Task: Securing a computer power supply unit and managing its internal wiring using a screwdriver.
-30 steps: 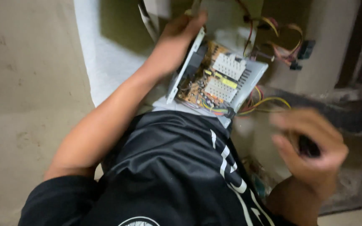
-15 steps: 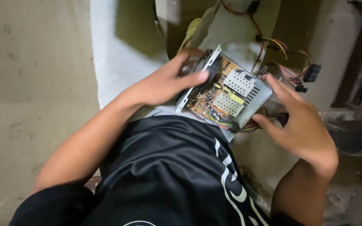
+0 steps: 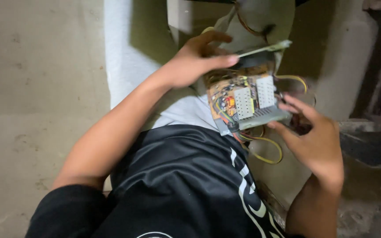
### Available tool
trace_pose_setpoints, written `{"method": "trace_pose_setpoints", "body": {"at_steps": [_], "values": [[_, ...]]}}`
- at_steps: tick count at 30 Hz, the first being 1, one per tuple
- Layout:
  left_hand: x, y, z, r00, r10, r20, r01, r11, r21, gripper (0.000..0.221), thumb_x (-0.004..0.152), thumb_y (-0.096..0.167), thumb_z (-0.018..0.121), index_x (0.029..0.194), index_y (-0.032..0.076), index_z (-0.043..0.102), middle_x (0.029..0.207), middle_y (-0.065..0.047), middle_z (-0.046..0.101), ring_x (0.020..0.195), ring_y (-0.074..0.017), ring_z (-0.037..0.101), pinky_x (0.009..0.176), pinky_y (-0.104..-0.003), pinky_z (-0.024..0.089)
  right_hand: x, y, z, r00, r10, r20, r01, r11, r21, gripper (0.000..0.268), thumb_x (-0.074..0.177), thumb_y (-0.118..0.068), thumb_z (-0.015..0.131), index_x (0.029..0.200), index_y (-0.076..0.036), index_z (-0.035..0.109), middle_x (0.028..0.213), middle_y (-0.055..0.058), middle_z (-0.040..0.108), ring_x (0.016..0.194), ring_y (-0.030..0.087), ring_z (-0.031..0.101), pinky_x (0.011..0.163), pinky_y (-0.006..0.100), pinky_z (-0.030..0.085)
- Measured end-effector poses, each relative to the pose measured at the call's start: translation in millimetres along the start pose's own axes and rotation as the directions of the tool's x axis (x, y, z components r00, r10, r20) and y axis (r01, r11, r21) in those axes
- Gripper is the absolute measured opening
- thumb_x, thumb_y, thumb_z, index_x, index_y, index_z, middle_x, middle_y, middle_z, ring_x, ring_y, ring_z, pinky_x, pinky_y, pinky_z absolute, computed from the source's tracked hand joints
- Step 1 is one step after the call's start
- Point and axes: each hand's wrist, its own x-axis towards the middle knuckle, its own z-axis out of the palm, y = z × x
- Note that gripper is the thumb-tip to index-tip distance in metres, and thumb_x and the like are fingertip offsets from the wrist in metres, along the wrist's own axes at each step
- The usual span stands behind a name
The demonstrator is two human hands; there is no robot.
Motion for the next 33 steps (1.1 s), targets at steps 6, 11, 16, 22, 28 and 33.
{"method": "trace_pose_setpoints", "body": {"at_steps": [6,11,16,22,28,33], "values": [[43.5,1.8,13.3,0.995,-0.089,-0.033,0.087,0.995,-0.057,0.093,0.071,0.066,0.071,0.132,-0.002,0.058,0.102,-0.017,0.074,0.084,-0.0210,0.076,0.074,-0.029,0.063,-18.1,-0.6,18.0,0.981,0.175,-0.083,-0.165,0.979,0.117,0.058,0.076,-0.007,0.088,0.129,0.001,0.069,0.105,0.013,0.078,0.067,0.013,0.061,0.061,0.024,0.047],[46.4,-22.5,20.2,0.997,-0.001,-0.080,-0.020,0.965,-0.261,0.071,0.090,0.056,0.055,0.127,-0.004,0.065,0.130,-0.019,0.067,0.121,-0.0277,0.065,0.103,-0.039,0.050,-31.7,-4.2,27.0,0.979,0.056,-0.198,-0.047,0.998,0.048,0.046,0.078,-0.004,0.091,0.117,0.009,0.071,0.104,0.016,0.078,0.071,0.015,0.066,0.063,0.025,0.048],[20.9,-27.4,20.7,0.979,-0.197,-0.059,0.145,0.864,-0.482,0.079,0.082,0.061,0.055,0.136,0.004,0.051,0.128,-0.018,0.062,0.105,-0.0249,0.065,0.089,-0.037,0.051,-32.3,5.7,32.5,0.975,0.067,-0.213,-0.049,0.995,0.090,0.047,0.077,-0.005,0.091,0.116,0.010,0.070,0.104,0.017,0.077,0.085,0.019,0.071,0.075,0.028,0.052],[-0.8,-46.7,24.7,0.970,-0.189,-0.152,0.096,0.875,-0.475,0.036,0.089,0.025,0.061,0.120,0.007,0.057,0.111,-0.008,0.068,0.098,-0.0191,0.068,0.085,-0.033,0.056,-34.1,-0.5,34.4,0.969,0.006,-0.246,0.015,0.997,0.080,0.044,0.076,-0.002,0.093,0.112,0.011,0.070,0.102,0.018,0.077,0.084,0.020,0.072,0.073,0.028,0.053],[-2.9,-44.7,31.8,0.976,-0.047,-0.214,-0.037,0.928,-0.372,0.017,0.088,0.007,0.058,0.101,-0.001,0.066,0.091,-0.008,0.069,0.073,-0.0119,0.059,0.069,-0.022,0.050,-38.3,2.4,34.8,0.969,0.030,-0.245,-0.005,0.995,0.101,0.042,0.077,-0.003,0.093,0.110,0.010,0.070,0.100,0.016,0.077,0.080,0.018,0.069,0.070,0.026,0.049],[-5.4,-42.8,33.3,0.970,-0.006,-0.244,-0.078,0.940,-0.331,0.020,0.086,0.002,0.057,0.102,-0.005,0.068,0.088,-0.010,0.072,0.074,-0.0129,0.064,0.069,-0.022,0.054,-41.1,2.8,35.4,0.969,0.037,-0.243,-0.024,0.998,0.054,0.042,0.076,-0.004,0.094,0.109,0.009,0.072,0.100,0.016,0.077,0.079,0.018,0.069,0.070,0.027,0.051]]}}
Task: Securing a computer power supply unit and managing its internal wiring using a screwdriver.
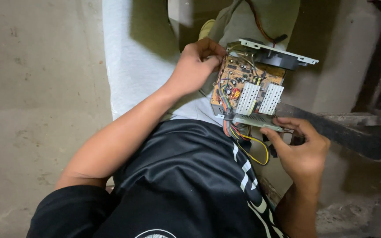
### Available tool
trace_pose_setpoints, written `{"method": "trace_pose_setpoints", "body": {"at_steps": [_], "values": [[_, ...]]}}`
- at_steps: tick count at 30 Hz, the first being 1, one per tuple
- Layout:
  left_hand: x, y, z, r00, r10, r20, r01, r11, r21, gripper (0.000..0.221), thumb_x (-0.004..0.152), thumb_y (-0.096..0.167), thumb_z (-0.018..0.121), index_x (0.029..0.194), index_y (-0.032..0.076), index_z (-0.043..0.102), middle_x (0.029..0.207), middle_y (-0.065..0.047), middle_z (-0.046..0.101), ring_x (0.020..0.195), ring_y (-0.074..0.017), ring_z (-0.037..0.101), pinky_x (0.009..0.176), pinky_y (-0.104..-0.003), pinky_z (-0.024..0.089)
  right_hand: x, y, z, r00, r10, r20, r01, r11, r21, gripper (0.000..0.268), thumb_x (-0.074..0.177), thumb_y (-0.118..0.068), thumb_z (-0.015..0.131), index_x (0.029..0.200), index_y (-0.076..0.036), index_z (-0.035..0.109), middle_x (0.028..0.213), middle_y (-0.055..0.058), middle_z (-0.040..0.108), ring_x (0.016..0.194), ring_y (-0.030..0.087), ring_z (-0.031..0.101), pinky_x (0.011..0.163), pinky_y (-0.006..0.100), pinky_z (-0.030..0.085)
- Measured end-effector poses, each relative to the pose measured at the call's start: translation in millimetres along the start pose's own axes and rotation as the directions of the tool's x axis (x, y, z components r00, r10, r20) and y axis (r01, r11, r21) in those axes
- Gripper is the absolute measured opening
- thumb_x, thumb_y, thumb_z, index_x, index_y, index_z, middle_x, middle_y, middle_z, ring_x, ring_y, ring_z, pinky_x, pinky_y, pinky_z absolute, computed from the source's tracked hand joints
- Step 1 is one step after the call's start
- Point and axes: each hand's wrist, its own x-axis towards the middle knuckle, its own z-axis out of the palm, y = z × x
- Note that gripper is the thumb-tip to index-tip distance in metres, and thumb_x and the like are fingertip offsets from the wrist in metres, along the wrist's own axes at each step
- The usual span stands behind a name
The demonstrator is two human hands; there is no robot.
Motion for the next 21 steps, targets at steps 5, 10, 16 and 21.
{"method": "trace_pose_setpoints", "body": {"at_steps": [5,10,16,21], "values": [[-4.3,11.5,2.2,0.998,0.058,-0.028,-0.052,0.982,0.184,0.022,0.085,0.005,0.062,0.101,-0.003,0.075,0.087,-0.007,0.077,0.061,-0.0057,0.055,0.057,-0.019,0.046,-0.1,10.0,2.9,0.996,0.084,0.010,-0.085,0.986,0.144,0.039,0.081,-0.002,0.088,0.114,0.008,0.070,0.106,0.013,0.076,0.062,0.009,0.047,0.057,0.022,0.038],[-10.1,17.7,4.4,0.995,0.086,-0.046,-0.076,0.979,0.189,0.019,0.087,0.006,0.064,0.098,-0.002,0.076,0.076,-0.003,0.072,0.053,-0.0041,0.043,0.053,-0.019,0.041,-4.9,25.5,6.2,0.978,0.203,0.052,-0.209,0.955,0.210,0.037,0.085,-0.004,0.083,0.119,0.002,0.071,0.087,0.004,0.065,0.060,0.006,0.040,0.056,0.019,0.034],[-11.1,16.9,6.0,0.991,0.125,-0.056,-0.115,0.980,0.162,0.017,0.088,0.004,0.066,0.100,-0.004,0.073,0.076,-0.001,0.068,0.056,-0.0037,0.043,0.056,-0.019,0.042,-5.4,25.4,5.2,0.967,0.247,0.067,-0.255,0.943,0.214,0.036,0.089,-0.005,0.078,0.123,0.003,0.071,0.061,0.000,0.049,0.052,0.005,0.035,0.050,0.019,0.028],[-13.9,18.6,7.4,0.987,0.150,-0.056,-0.143,0.983,0.114,0.019,0.089,0.003,0.065,0.106,-0.005,0.068,0.090,-0.006,0.073,0.057,-0.0035,0.047,0.057,-0.019,0.043,-6.1,24.4,5.5,0.960,0.271,0.071,-0.281,0.932,0.230,0.036,0.089,-0.007,0.077,0.123,0.002,0.070,0.063,0.000,0.051,0.053,0.005,0.034,0.051,0.019,0.028]]}}
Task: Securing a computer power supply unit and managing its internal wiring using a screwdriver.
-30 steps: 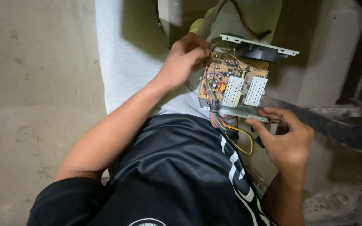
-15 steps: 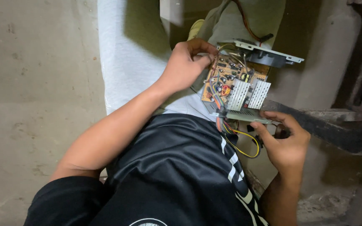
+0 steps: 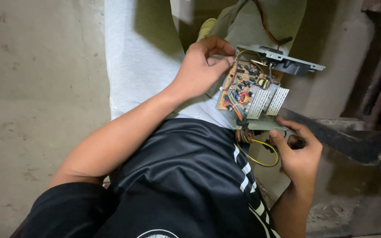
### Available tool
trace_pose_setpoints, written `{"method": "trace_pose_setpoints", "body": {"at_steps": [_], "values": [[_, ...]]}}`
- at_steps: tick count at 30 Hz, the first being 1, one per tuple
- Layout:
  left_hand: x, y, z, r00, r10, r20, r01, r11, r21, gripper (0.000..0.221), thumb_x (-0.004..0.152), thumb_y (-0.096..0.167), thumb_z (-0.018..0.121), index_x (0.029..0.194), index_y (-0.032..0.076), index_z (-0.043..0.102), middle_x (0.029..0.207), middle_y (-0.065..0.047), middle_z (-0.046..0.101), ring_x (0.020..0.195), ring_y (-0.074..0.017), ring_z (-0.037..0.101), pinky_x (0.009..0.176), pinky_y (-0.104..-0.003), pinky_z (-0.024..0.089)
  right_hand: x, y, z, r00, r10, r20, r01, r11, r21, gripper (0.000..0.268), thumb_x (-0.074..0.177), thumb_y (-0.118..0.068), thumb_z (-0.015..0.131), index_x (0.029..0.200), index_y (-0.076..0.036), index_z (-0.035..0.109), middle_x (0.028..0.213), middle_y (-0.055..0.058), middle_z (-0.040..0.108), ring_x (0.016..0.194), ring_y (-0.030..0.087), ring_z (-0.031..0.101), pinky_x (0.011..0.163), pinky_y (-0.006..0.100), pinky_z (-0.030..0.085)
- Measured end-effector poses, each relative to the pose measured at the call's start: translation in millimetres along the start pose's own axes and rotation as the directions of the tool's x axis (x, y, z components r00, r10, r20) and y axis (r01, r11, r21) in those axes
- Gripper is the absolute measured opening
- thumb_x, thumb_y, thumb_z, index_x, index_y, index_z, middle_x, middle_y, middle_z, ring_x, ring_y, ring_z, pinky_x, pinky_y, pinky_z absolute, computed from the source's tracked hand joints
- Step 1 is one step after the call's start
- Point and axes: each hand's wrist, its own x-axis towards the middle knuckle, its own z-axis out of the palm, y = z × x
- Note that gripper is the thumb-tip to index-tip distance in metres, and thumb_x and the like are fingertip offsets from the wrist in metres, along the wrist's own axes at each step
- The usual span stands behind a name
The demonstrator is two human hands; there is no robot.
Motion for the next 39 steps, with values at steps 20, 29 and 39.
{"method": "trace_pose_setpoints", "body": {"at_steps": [20,29,39], "values": [[-7.1,4.1,4.9,0.997,0.064,0.033,-0.059,0.988,-0.144,0.012,0.092,-0.003,0.064,0.103,-0.004,0.065,0.084,-0.003,0.063,0.060,-0.0019,0.039,0.053,-0.017,0.034,1.8,5.6,-2.0,0.997,-0.054,0.060,0.055,0.998,-0.024,0.033,0.089,0.003,0.070,0.122,0.009,0.067,0.117,0.013,0.074,0.056,0.006,0.037,0.054,0.018,0.034],[-5.3,-1.3,4.3,0.998,0.052,0.019,-0.050,0.994,-0.097,0.020,0.087,-0.005,0.059,0.105,-0.005,0.068,0.084,-0.005,0.064,0.059,-0.0032,0.040,0.053,-0.018,0.035,1.4,2.9,-1.4,0.996,-0.074,0.052,0.077,0.996,-0.052,0.035,0.089,0.004,0.071,0.123,0.009,0.067,0.112,0.016,0.074,0.055,0.006,0.036,0.051,0.019,0.033],[1.3,-11.8,-3.4,1.000,-0.001,-0.003,0.000,0.999,-0.040,0.021,0.086,-0.003,0.060,0.106,-0.003,0.068,0.094,-0.006,0.072,0.059,-0.0035,0.046,0.056,-0.018,0.041,-4.9,-12.6,0.4,0.996,-0.090,0.024,0.092,0.993,-0.074,0.039,0.089,-0.001,0.076,0.127,0.005,0.070,0.072,0.005,0.060,0.058,0.007,0.037,0.054,0.020,0.032]]}}
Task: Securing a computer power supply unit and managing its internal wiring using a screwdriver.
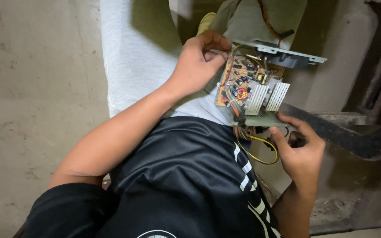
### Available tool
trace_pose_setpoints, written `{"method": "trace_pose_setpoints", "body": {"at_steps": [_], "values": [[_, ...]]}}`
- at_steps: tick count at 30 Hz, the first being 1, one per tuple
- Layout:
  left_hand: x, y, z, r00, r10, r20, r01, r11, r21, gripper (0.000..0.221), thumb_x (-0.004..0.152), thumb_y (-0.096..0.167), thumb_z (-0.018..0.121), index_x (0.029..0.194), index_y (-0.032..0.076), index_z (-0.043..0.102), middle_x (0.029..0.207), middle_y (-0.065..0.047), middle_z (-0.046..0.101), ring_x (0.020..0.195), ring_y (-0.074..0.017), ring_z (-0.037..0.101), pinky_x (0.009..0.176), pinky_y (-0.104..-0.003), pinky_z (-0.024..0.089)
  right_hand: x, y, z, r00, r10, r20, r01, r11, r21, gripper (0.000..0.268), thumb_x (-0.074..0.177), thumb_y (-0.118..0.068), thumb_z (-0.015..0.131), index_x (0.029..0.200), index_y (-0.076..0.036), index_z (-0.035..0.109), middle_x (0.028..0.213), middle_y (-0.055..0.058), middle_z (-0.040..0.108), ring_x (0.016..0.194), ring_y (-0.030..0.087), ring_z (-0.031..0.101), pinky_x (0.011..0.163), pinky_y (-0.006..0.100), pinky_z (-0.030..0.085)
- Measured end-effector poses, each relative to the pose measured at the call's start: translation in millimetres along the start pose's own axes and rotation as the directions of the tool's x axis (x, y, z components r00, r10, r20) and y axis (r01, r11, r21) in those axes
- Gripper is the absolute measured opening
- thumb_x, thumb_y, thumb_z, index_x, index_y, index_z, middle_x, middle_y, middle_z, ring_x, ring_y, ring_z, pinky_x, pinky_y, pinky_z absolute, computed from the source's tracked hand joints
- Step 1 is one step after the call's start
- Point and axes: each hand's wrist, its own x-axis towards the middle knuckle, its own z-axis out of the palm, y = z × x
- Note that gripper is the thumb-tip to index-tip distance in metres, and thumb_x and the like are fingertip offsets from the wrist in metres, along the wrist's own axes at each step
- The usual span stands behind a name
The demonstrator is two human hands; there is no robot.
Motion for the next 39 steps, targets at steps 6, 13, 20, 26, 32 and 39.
{"method": "trace_pose_setpoints", "body": {"at_steps": [6,13,20,26,32,39], "values": [[-1.0,5.3,0.5,1.000,0.018,0.008,-0.019,0.995,0.101,0.019,0.085,-0.001,0.060,0.102,-0.002,0.070,0.088,-0.006,0.073,0.060,-0.0062,0.053,0.055,-0.019,0.044,-2.6,-8.2,1.0,0.992,-0.111,-0.062,0.103,0.987,-0.122,0.034,0.087,-0.005,0.085,0.118,0.003,0.075,0.063,0.001,0.050,0.053,0.008,0.034,0.050,0.022,0.026],[-2.5,8.6,2.8,0.993,0.108,0.051,-0.117,0.965,0.236,0.023,0.086,0.000,0.066,0.109,-0.005,0.067,0.082,-0.010,0.073,0.062,-0.0115,0.066,0.058,-0.022,0.056,-3.4,-22.3,2.9,0.961,-0.265,-0.079,0.248,0.952,-0.182,0.034,0.084,0.000,0.091,0.112,0.009,0.075,0.072,0.007,0.064,0.053,0.010,0.038,0.049,0.023,0.028],[-1.9,7.5,2.5,0.989,0.139,0.047,-0.146,0.951,0.271,0.027,0.083,-0.003,0.061,0.109,-0.004,0.067,0.084,-0.009,0.072,0.062,-0.0119,0.063,0.059,-0.022,0.054,-3.9,-15.6,0.8,0.976,-0.214,-0.049,0.206,0.970,-0.128,0.034,0.087,-0.002,0.087,0.117,0.006,0.074,0.066,0.002,0.057,0.053,0.008,0.035,0.048,0.023,0.025],[-4.4,18.2,2.5,0.971,0.218,0.096,-0.238,0.902,0.361,0.031,0.084,-0.004,0.060,0.114,-0.006,0.064,0.096,-0.016,0.072,0.066,-0.0180,0.064,0.062,-0.027,0.055,-1.9,-9.1,-2.9,0.982,-0.188,-0.021,0.183,0.972,-0.144,0.038,0.085,-0.003,0.087,0.120,0.003,0.074,0.069,0.004,0.057,0.057,0.011,0.039,0.050,0.026,0.029],[-6.1,16.6,1.7,0.972,0.208,0.109,-0.235,0.888,0.395,0.037,0.082,-0.005,0.061,0.119,-0.009,0.064,0.103,-0.018,0.072,0.071,-0.0186,0.066,0.067,-0.026,0.058,-2.2,0.8,-23.4,0.998,-0.066,-0.009,0.065,0.993,-0.102,0.043,0.086,-0.010,0.083,0.127,-0.003,0.072,0.063,-0.001,0.046,0.055,0.011,0.037,0.053,0.024,0.028],[-5.6,18.3,0.5,0.974,0.186,0.129,-0.221,0.901,0.372,0.038,0.081,-0.005,0.061,0.118,-0.010,0.065,0.097,-0.016,0.072,0.068,-0.0155,0.064,0.065,-0.025,0.057,-7.4,14.3,-81.9,0.969,-0.213,-0.125,0.193,0.969,-0.154,0.024,0.120,0.007,0.053,0.136,0.020,0.065,0.117,0.025,0.069,0.065,0.016,0.039,0.061,0.027,0.032]]}}
